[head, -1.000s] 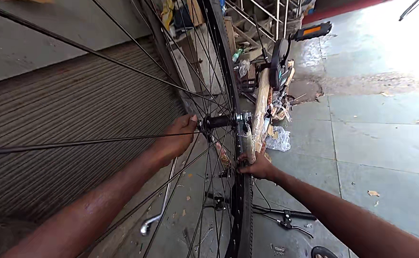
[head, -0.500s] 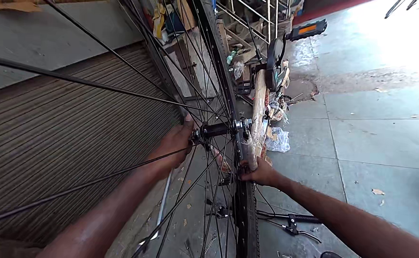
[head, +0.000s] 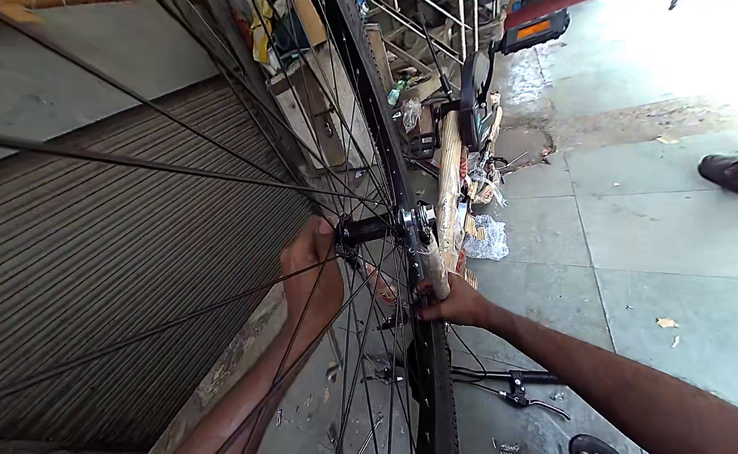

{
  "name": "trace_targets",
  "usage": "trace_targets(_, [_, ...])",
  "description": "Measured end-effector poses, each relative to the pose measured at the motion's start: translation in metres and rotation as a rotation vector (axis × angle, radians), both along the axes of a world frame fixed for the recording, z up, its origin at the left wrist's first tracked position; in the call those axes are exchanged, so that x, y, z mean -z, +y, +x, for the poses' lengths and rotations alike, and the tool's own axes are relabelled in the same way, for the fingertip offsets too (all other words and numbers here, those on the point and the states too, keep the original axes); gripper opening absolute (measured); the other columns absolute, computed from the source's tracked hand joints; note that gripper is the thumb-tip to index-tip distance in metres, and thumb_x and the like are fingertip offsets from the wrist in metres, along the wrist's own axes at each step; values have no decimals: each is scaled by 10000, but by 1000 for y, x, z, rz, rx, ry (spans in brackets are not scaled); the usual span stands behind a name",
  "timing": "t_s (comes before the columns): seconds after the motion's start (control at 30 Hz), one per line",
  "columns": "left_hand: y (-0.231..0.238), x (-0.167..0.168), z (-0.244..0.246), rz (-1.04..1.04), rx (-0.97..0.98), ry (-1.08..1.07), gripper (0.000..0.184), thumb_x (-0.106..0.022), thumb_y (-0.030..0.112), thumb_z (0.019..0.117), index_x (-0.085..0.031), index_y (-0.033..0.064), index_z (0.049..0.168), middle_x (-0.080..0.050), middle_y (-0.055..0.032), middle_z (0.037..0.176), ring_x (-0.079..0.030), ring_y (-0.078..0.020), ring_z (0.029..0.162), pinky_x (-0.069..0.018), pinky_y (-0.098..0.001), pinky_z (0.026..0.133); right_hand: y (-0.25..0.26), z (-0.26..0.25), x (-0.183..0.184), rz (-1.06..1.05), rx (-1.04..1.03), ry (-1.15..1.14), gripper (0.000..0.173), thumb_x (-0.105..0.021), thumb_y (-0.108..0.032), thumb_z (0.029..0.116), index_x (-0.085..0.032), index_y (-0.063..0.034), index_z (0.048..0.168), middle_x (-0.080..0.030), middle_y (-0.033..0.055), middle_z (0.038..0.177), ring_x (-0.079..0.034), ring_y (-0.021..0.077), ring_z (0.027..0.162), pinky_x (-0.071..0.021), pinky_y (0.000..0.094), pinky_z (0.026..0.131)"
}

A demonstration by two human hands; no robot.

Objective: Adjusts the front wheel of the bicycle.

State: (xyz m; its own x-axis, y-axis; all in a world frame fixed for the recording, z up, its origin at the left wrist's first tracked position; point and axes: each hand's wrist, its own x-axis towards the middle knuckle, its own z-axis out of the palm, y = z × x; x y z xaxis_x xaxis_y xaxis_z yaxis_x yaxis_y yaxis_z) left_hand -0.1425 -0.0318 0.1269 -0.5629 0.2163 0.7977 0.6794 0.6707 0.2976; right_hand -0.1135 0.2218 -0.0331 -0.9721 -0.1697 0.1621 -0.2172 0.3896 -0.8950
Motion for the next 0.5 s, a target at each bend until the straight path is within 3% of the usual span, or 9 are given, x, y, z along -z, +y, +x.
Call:
trace_targets(0.13, [18,9,-5,164,114,148,404,-363,372,1110,-587,86,935,-511,-12,658,-535,-111,557,-478,-320,508,2,-4,3,20,4,-26,398,-901,-452,643,-756,-252,955,-732,-56,855,-686,130,797,-570,488,753])
trace_targets(0.23, [34,6,-5,268,107,227,444,-349,389,1104,-575,61,907,-528,1,669,-551,-61,591,-493,-269,566,0,3,-7,2,-11,-23,354,-920,-360,687,-758,-203,960,-736,-6,857,-690,169,790,-564,500,738])
trace_targets(0.33, [37,-5,17,216,-27,65,403,-351,367,1087,-586,51,1000,-524,-25,683,-546,-136,598,-482,-357,567,-1,12,-20,-7,-46,-40,327,-897,-290,730,-749,-159,990,-725,31,832,-677,181,733,-562,472,699])
trace_targets(0.4, [26,-16,37,154,-66,-76,405,-372,376,1087,-585,33,1118,-575,-77,734,-593,-220,639,-516,-454,595,3,16,-24,-47,-100,-78,416,-891,-291,766,-727,-111,1104,-742,54,926,-696,179,792,-585,436,751])
trace_targets(0.43, [16,-16,40,144,-80,-95,403,-403,375,1084,-585,24,1164,-600,-90,749,-611,-237,650,-527,-476,604,7,17,-26,-85,-129,-99,512,-879,-292,787,-685,-89,1215,-740,70,1039,-706,184,881,-593,425,812])
trace_targets(0.5, [-13,12,40,132,-152,69,391,-451,391,1082,-590,29,1134,-580,-46,717,-574,-174,597,-489,-396,522,15,30,-26,-151,-92,-136,711,-851,-330,822,-542,-106,1422,-683,107,1250,-692,236,1025,-588,460,869])
